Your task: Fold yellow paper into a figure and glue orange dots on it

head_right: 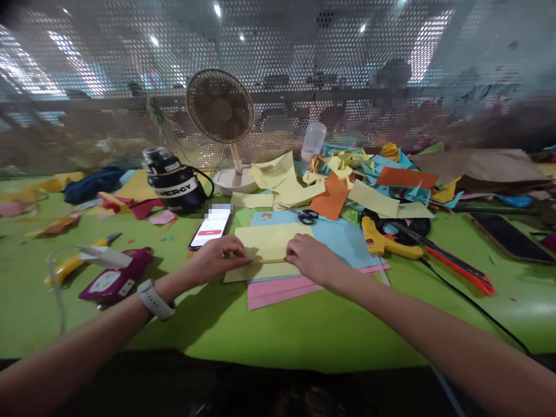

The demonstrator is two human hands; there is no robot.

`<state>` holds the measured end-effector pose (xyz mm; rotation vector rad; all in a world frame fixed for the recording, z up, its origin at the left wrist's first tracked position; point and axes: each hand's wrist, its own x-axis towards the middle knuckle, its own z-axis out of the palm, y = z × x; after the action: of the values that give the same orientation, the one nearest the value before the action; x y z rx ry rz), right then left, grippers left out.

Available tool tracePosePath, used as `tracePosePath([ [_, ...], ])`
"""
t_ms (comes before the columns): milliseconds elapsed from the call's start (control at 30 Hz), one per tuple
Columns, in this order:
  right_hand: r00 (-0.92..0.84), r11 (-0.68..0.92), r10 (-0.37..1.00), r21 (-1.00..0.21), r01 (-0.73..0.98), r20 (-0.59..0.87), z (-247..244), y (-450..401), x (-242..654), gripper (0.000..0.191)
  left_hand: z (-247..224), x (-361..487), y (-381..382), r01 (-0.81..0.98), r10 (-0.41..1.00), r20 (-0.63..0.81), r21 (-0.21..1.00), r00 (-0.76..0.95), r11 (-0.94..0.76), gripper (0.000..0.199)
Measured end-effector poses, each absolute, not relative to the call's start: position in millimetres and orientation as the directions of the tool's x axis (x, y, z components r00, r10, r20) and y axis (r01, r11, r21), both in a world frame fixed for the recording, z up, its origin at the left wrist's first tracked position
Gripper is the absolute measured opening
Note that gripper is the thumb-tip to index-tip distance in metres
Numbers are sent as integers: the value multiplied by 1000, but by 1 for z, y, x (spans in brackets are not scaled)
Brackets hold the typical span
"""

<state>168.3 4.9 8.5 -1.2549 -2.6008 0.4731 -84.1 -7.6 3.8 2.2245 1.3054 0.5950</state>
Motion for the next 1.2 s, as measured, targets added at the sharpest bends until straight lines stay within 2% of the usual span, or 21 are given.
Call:
tracePosePath([
  [67,-619,585,784,-388,713,44,8,7,169,12,7,-100,-3,705,889,61,585,454,-400,18],
  [167,-622,585,781,-396,707,43,6,10,170,13,18,-116,1,811,912,-20,466,409,-354,14],
  [233,-620,583,783,-395,710,43,6,10,170,11,27,-113,-3,862,943,16,400,333,-311,17],
  [300,-617,580,786,-389,716,38,7,11,169,10,31,-97,-14,880,952,143,365,271,-305,28],
  [367,-614,577,788,-381,723,29,10,11,167,8,26,-70,-30,833,866,300,275,400,-480,44],
  [433,-612,573,791,-374,729,18,12,11,166,8,13,-43,-45,754,773,221,180,595,-632,67],
  [467,-611,571,792,-372,732,14,14,11,165,9,5,-32,-50,746,761,186,154,622,-648,79],
  [600,-606,563,796,-378,735,7,17,10,165,11,-18,-14,-55,780,797,117,162,593,-605,96],
  [800,-624,585,781,-382,715,29,11,12,168,12,-21,-18,-49,779,804,56,217,591,-588,98],
  [967,-642,602,766,-395,694,40,7,15,170,12,-24,-16,-49,795,813,39,188,581,-577,102],
  [1200,-635,576,772,-407,709,-13,12,13,175,14,-24,-19,-50,793,806,61,153,588,-590,96],
])
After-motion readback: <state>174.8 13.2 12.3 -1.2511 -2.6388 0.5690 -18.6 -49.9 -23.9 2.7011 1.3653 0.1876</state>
